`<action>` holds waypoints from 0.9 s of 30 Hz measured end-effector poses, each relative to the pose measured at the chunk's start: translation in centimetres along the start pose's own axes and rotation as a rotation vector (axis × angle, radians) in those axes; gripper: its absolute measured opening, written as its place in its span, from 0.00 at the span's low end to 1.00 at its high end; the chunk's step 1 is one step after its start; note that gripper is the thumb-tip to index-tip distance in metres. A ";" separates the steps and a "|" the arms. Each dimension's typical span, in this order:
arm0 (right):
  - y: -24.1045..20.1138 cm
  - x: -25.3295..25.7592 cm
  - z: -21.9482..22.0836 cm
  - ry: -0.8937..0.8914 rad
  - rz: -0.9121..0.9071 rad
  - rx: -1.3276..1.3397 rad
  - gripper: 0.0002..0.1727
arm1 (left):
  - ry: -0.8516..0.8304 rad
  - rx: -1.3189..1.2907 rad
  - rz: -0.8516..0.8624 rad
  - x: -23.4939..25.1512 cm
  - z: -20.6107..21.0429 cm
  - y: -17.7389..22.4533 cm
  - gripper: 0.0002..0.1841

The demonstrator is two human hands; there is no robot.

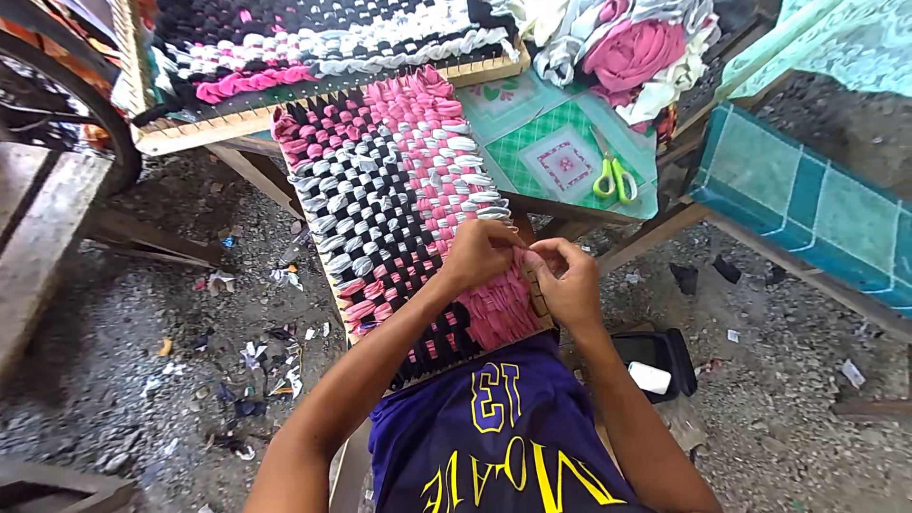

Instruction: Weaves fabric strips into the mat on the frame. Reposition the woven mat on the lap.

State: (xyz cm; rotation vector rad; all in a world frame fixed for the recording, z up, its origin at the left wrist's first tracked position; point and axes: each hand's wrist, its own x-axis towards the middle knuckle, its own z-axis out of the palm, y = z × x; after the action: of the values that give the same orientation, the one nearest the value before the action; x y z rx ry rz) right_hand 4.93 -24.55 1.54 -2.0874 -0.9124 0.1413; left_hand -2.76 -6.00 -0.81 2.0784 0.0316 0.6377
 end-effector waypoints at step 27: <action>0.9 -0.6 3.8 0.094 0.103 0.456 0.12 | -0.257 0.399 0.005 0.6 -2.8 -0.4 0.11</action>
State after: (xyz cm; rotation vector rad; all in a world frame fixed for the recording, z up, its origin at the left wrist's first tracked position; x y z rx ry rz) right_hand 3.52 -22.78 -1.70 -1.6994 -0.6441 0.2757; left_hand -3.40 -3.41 0.41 2.5334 0.0071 0.3834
